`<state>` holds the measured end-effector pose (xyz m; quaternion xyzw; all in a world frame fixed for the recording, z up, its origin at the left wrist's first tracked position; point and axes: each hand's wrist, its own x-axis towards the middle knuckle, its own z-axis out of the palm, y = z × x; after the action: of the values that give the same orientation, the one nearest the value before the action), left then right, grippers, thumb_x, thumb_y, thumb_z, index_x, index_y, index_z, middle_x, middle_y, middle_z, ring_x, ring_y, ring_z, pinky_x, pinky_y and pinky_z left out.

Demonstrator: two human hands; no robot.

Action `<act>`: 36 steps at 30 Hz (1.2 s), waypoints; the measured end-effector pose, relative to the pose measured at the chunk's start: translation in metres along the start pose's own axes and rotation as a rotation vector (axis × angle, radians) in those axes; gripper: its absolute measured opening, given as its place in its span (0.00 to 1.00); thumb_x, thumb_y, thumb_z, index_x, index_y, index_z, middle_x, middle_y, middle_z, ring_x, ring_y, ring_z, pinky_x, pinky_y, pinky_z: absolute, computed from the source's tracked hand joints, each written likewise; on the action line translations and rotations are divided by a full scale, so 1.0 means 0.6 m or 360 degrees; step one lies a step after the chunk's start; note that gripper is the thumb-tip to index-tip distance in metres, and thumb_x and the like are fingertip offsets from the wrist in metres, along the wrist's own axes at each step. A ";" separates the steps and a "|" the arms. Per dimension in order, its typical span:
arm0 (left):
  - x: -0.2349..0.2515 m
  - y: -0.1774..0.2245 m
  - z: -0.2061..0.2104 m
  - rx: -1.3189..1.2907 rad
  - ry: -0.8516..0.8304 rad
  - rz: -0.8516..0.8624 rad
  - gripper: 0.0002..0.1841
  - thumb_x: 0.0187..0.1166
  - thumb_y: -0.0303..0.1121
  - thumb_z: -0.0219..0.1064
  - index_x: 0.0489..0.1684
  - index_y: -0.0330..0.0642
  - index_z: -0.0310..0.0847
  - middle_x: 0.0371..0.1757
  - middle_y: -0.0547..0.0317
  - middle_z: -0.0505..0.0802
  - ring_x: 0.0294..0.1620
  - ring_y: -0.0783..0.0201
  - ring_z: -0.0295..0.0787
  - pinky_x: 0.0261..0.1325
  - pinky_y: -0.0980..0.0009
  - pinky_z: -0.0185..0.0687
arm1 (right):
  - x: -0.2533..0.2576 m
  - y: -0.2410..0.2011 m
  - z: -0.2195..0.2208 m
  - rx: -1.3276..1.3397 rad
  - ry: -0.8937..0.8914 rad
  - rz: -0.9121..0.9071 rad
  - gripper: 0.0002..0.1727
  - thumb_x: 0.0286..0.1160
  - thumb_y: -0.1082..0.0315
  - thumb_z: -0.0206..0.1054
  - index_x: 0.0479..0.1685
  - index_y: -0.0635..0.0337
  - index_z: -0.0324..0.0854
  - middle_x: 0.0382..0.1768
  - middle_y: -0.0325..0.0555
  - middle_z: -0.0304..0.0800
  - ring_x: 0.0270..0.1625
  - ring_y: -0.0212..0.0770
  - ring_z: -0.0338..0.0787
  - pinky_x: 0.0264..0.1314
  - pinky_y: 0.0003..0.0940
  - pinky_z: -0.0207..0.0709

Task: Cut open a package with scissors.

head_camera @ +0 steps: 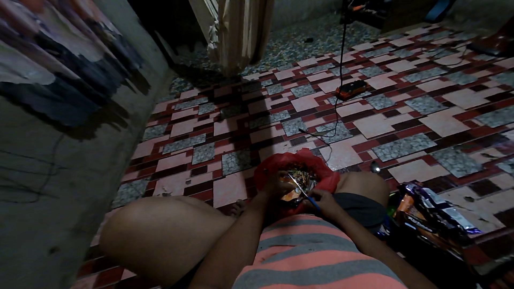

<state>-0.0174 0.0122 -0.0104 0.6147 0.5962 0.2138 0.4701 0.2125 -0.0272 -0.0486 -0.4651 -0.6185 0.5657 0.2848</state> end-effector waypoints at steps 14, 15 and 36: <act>-0.008 0.012 -0.004 -0.0037 0.0382 -0.0090 0.28 0.70 0.34 0.79 0.67 0.30 0.80 0.61 0.39 0.88 0.61 0.51 0.86 0.69 0.55 0.80 | 0.004 -0.007 -0.003 0.0374 -0.0032 0.0253 0.15 0.86 0.60 0.64 0.53 0.65 0.81 0.33 0.39 0.86 0.28 0.27 0.82 0.31 0.23 0.77; -0.007 0.008 0.000 -0.0003 0.0339 -0.0066 0.27 0.70 0.35 0.80 0.65 0.30 0.81 0.59 0.39 0.89 0.60 0.51 0.87 0.69 0.55 0.80 | 0.004 -0.005 -0.003 0.0371 -0.0028 0.0241 0.15 0.85 0.59 0.64 0.54 0.65 0.81 0.33 0.39 0.86 0.27 0.27 0.82 0.30 0.22 0.77; -0.016 0.016 0.006 -0.0160 0.0309 -0.0135 0.27 0.77 0.34 0.74 0.71 0.28 0.75 0.63 0.34 0.86 0.62 0.50 0.86 0.68 0.55 0.81 | -0.002 -0.007 -0.003 0.0283 -0.0085 0.0159 0.16 0.80 0.60 0.69 0.53 0.65 0.81 0.31 0.36 0.85 0.25 0.25 0.80 0.29 0.21 0.76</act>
<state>-0.0112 0.0037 -0.0015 0.5409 0.6530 0.2819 0.4489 0.2135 -0.0274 -0.0437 -0.4529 -0.5493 0.6441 0.2798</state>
